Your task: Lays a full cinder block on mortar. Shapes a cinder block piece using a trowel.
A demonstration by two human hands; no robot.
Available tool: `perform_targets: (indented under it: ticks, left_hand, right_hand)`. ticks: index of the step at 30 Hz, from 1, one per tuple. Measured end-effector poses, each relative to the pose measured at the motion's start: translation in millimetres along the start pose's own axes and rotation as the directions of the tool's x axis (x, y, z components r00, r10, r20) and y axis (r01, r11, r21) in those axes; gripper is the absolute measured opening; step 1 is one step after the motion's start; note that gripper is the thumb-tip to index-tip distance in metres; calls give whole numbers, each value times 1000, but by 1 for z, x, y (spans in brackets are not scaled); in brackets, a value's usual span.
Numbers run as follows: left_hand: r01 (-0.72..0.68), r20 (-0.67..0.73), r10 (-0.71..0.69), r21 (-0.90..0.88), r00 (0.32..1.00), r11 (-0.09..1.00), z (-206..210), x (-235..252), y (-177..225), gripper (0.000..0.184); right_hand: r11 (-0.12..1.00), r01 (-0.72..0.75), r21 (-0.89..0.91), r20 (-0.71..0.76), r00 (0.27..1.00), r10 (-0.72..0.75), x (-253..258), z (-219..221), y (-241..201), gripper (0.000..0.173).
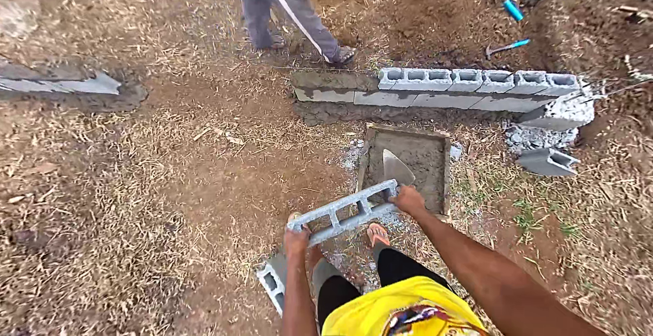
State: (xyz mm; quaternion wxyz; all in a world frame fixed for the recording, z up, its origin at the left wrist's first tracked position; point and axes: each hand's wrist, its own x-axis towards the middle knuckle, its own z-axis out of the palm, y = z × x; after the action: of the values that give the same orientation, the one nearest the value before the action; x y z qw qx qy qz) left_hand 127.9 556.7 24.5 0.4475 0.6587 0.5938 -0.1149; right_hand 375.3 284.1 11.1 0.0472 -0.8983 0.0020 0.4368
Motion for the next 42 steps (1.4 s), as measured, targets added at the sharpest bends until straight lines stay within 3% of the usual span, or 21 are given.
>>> perform_targets:
  ticks: [5, 13, 24, 30, 35, 42]
  left_hand:
    - [-121, 156, 108, 80, 982, 989, -37, 83, 64, 69]
    - [-182, 324, 106, 212, 940, 960, -76, 174, 150, 70]
    - [-268, 377, 123, 363, 918, 892, -68, 308, 201, 72]
    - [-317, 431, 143, 366, 891, 875, -64, 361, 221, 63]
    - [-320, 442, 87, 488, 893, 812, -50, 399, 254, 61]
    - [-376, 534, 93, 450, 840, 810, -43, 442, 306, 60]
  right_hand:
    - [982, -152, 112, -72, 984, 160, -5, -7, -51, 61]
    - [935, -277, 220, -92, 949, 302, -8, -19, -127, 57]
    - [794, -375, 478, 51, 915, 401, 88, 38, -185, 55]
    - [708, -438, 554, 153, 889, 431, 113, 74, -214, 59]
    - [653, -525, 546, 216, 841, 496, 125, 64, -239, 58]
    - [617, -575, 537, 200, 798, 569, 128, 8, -275, 59]
